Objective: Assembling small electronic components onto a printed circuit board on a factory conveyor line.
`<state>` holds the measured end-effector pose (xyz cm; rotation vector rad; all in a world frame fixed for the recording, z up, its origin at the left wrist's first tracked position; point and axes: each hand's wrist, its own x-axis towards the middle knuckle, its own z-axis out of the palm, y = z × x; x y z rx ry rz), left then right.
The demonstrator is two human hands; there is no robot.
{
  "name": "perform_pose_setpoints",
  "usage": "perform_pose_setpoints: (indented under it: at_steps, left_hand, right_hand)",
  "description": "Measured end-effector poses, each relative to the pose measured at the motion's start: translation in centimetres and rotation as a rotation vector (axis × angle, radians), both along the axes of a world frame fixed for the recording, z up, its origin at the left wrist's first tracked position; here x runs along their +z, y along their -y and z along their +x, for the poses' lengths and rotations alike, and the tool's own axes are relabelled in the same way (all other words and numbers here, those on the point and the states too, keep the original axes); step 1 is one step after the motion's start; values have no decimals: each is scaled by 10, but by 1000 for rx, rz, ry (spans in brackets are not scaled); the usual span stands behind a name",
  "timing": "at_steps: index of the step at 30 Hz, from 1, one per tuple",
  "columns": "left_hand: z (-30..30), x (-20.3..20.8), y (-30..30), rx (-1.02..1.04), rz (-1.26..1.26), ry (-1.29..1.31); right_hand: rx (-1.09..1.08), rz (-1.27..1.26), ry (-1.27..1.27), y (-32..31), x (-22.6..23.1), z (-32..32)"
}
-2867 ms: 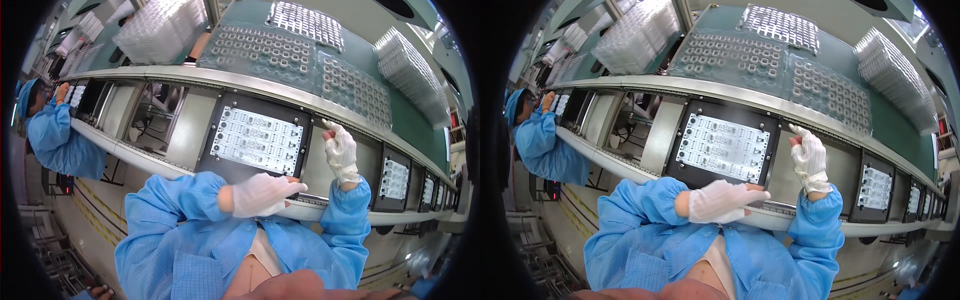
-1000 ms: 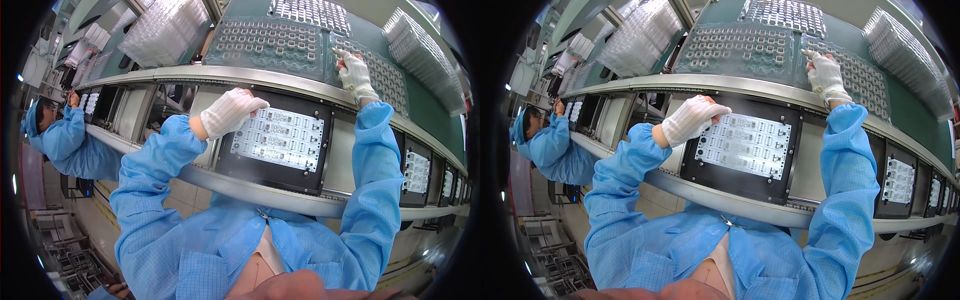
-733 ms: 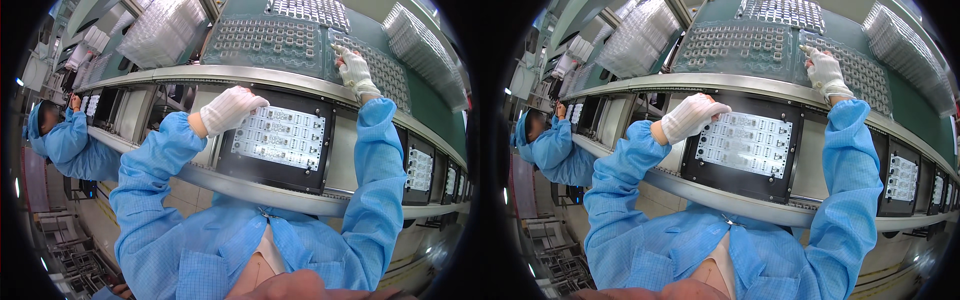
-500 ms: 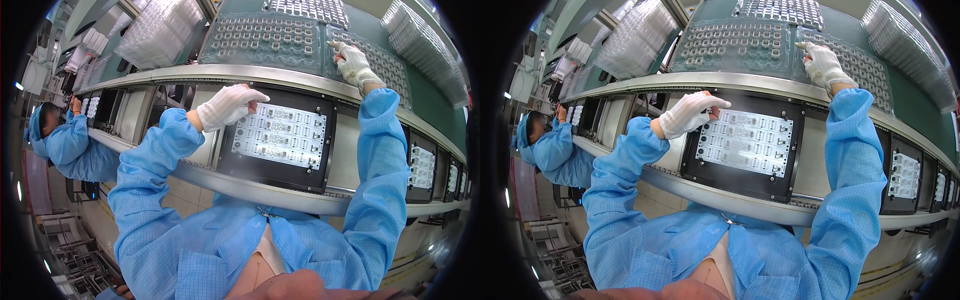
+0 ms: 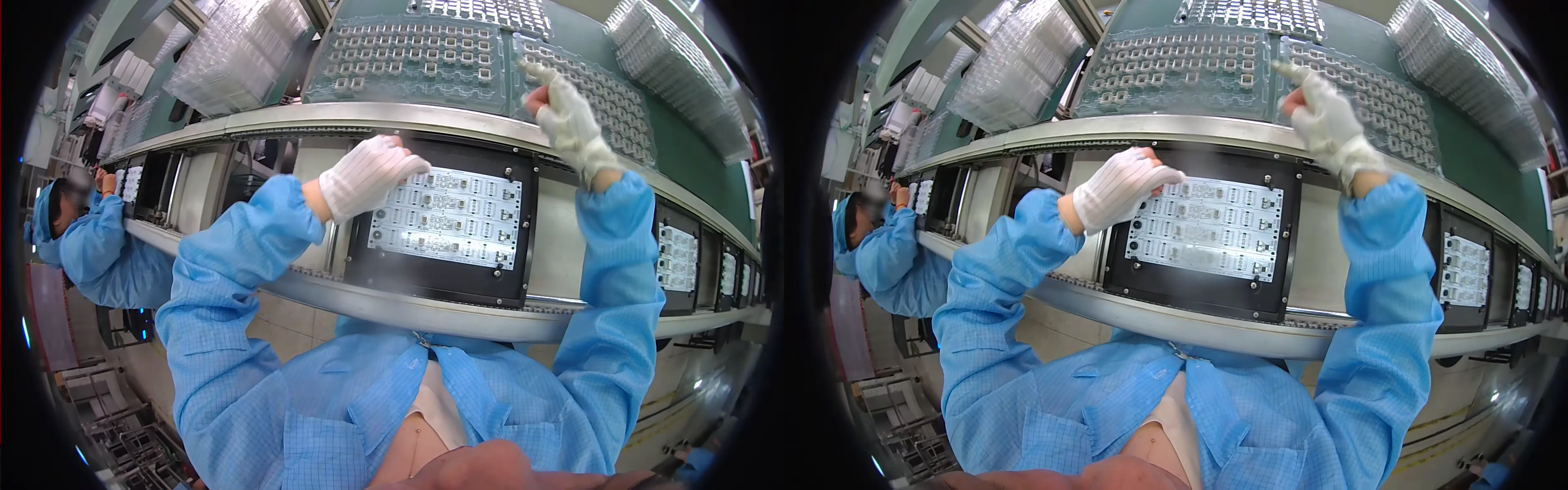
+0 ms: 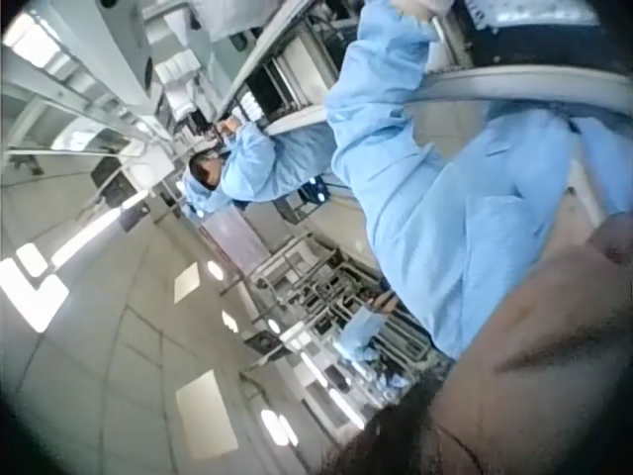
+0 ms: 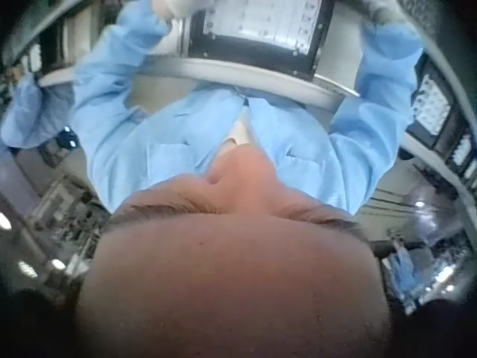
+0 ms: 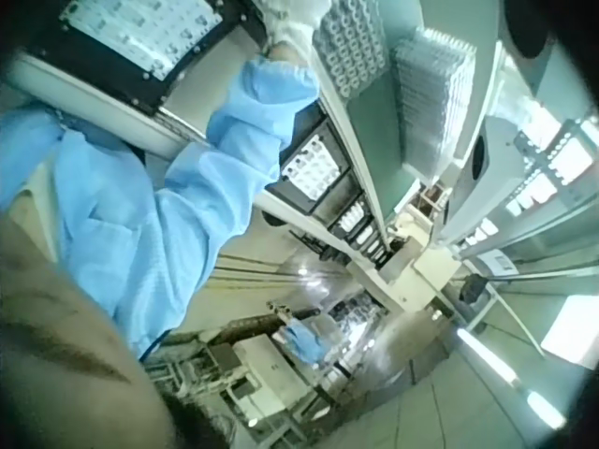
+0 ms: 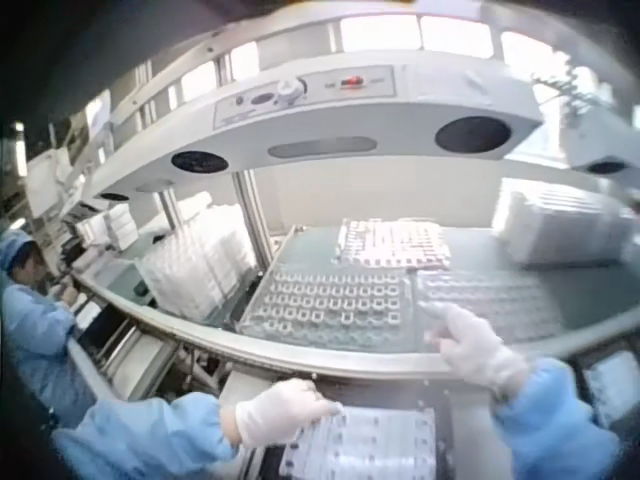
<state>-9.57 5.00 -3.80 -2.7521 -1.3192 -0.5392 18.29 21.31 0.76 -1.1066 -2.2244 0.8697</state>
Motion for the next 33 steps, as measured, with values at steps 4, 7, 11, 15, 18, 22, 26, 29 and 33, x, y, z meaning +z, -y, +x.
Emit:
perform_pose_setpoints:
  at_steps: [4, 7, 11, 15, 18, 22, 26, 29, 33]
  left_hand:
    - [1, -10, 11, 70, 83, 134]
    - [-2, -6, 13, 102, -69, 323]
    - [-7, 3, 19, 152, -66, 509]
    - [-22, -1, 20, 179, 17, 523]
    - [-28, -6, 22, 190, 23, 523]
    - [-31, -6, 22, 186, 27, 465]
    - [-34, -13, 22, 161, 17, 440]
    - [-35, -13, 23, 149, 10, 416]
    - [-36, -13, 24, 128, 16, 392]
  right_hand:
    - [70, -125, -42, 62, -5, 3]
    - [196, 148, 54, 86, -21, 7]
    - [228, 351, 87, 90, -43, 8]
    - [290, 424, 146, 89, -46, 6]
    - [313, 433, 204, 92, -46, 4]
    - [319, 501, 299, 96, -43, -3]
    - [310, 495, 357, 98, -40, -4]
    - [276, 454, 391, 101, -34, -6]
    - [287, 562, 438, 105, -42, -6]
